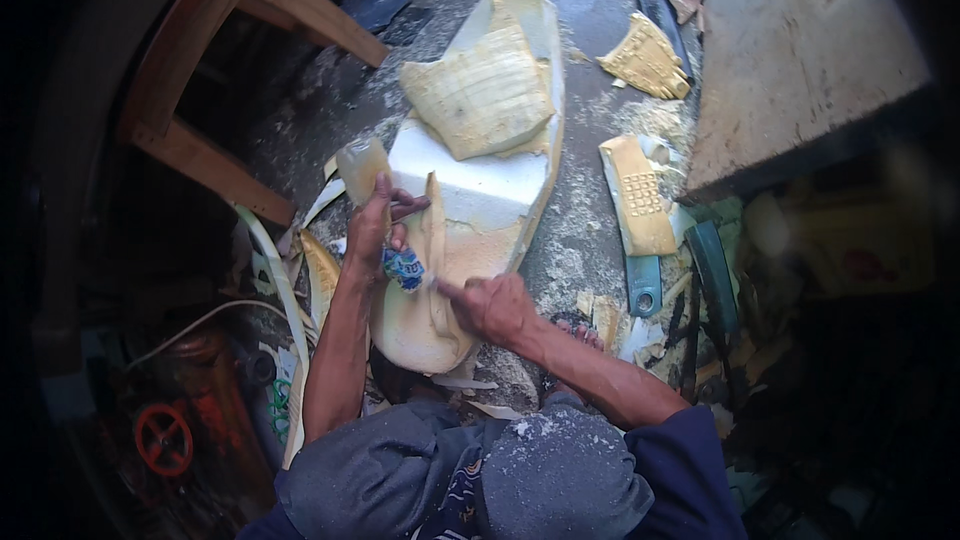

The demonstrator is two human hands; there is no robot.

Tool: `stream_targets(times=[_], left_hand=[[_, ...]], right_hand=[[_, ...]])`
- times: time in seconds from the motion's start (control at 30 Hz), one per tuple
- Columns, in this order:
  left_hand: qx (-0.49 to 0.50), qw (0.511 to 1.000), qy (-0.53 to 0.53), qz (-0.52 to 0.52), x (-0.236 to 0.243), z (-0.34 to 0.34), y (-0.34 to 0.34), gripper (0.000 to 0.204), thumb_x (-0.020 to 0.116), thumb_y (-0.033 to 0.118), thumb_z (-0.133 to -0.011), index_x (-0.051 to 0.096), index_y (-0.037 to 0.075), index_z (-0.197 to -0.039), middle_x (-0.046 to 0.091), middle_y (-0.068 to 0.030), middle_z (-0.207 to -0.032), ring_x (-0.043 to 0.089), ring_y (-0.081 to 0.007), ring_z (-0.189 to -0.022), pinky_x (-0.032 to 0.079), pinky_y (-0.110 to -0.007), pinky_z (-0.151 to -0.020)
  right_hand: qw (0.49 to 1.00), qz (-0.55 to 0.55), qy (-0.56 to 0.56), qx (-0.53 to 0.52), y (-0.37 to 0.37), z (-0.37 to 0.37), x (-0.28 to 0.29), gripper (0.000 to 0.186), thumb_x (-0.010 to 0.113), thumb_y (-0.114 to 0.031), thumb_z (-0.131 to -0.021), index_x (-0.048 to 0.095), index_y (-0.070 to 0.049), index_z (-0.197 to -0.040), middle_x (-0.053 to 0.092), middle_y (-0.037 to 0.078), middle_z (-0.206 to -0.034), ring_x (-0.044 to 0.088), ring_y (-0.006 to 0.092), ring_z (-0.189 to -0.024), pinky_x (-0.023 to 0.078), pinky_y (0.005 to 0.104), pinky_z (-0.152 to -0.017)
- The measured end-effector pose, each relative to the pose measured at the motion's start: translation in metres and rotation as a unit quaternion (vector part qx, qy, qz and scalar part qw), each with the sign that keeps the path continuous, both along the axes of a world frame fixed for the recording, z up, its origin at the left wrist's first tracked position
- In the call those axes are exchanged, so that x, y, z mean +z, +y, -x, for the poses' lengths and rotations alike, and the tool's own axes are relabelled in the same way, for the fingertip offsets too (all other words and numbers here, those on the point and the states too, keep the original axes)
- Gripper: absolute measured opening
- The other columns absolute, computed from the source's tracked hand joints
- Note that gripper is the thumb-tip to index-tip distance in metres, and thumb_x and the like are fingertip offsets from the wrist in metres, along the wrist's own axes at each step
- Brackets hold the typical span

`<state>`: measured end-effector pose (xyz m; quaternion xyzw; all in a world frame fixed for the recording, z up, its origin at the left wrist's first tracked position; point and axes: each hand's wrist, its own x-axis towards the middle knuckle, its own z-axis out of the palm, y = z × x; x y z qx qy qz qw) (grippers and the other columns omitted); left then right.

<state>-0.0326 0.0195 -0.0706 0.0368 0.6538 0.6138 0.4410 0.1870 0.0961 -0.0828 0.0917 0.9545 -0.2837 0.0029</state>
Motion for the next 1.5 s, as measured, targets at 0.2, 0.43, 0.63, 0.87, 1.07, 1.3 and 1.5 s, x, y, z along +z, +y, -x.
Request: stream_targets(times=[0.2,0.43,0.63,0.87,1.07,1.3,1.5], left_hand=[[0.001,1.0,-0.018,-0.01,0.011,-0.006,0.001,0.059,0.054,0.06,-0.102,0.058,0.001,-0.099,0.072,-0.0256,-0.107,0.046,-0.0081,-0.042,0.044,-0.022,-0.043],[0.229,0.969,-0.019,-0.086,0.033,-0.001,-0.009,0.057,0.05,0.066,-0.101,0.055,0.01,-0.088,0.061,-0.0066,-0.066,0.046,-0.01,-0.043,0.043,-0.026,-0.045],[0.263,0.936,-0.099,-0.212,0.046,0.002,-0.014,0.061,0.046,0.071,-0.099,0.053,0.015,-0.077,0.042,-0.0004,-0.051,0.04,-0.0146,-0.045,0.035,-0.031,-0.048],[0.256,0.934,-0.104,-0.226,0.054,-0.003,-0.017,0.062,0.048,0.071,-0.098,0.052,0.015,-0.075,0.038,-0.0002,-0.048,0.035,-0.0139,-0.043,0.033,-0.03,-0.046],[0.306,0.935,0.02,-0.18,0.062,-0.017,-0.013,0.058,0.044,0.067,-0.103,0.05,0.014,-0.079,0.04,0.0008,-0.05,0.038,-0.0125,-0.043,0.036,-0.026,-0.047],[0.255,0.96,0.048,-0.106,0.053,-0.033,-0.018,0.058,0.044,0.067,-0.102,0.051,0.015,-0.081,0.042,-0.0002,-0.051,0.037,-0.0123,-0.04,0.037,-0.026,-0.046],[0.198,0.971,0.031,-0.127,0.045,-0.032,-0.026,0.057,0.047,0.066,-0.102,0.054,0.015,-0.078,0.046,-0.0004,-0.051,0.043,-0.0123,-0.043,0.036,-0.029,-0.046]], right_hand=[[0.982,0.081,-0.102,0.133,-0.021,-0.036,0.023,0.035,0.064,-0.027,-0.09,0.075,-0.017,-0.121,0.07,0.015,-0.07,0.072,0.0325,-0.064,0.057,0.0474,-0.062],[0.881,0.443,-0.029,-0.165,0.002,-0.046,0.048,0.044,0.054,-0.018,-0.09,0.073,-0.013,-0.129,0.06,0.003,-0.055,0.053,0.0095,-0.048,0.048,0.0298,-0.049],[0.655,0.726,-0.075,-0.198,0.005,-0.009,0.072,0.071,0.047,-0.007,-0.092,0.037,-0.022,-0.161,0.049,-0.003,-0.062,0.04,0.0056,-0.05,0.038,0.0217,-0.047],[0.669,0.719,-0.07,-0.172,-0.01,0.01,0.081,0.074,0.048,-0.01,-0.094,0.029,-0.025,-0.164,0.053,-0.001,-0.066,0.041,0.0061,-0.05,0.038,0.0227,-0.046],[0.531,0.834,-0.052,-0.14,-0.01,0.002,0.068,0.068,0.05,-0.014,-0.09,0.041,-0.008,-0.157,0.054,-0.002,-0.065,0.042,0.0062,-0.045,0.036,0.0213,-0.042],[0.679,0.677,0.133,-0.252,0.039,-0.045,0.022,0.046,0.048,-0.011,-0.092,0.067,-0.002,-0.132,0.054,-0.004,-0.06,0.045,0.0047,-0.041,0.042,0.02,-0.039],[0.817,0.381,0.126,-0.414,0.073,-0.052,-0.062,0.045,0.047,-0.012,-0.092,0.071,-0.011,-0.131,0.07,0.0,-0.069,0.044,0.0045,-0.045,0.042,0.0278,-0.039]])
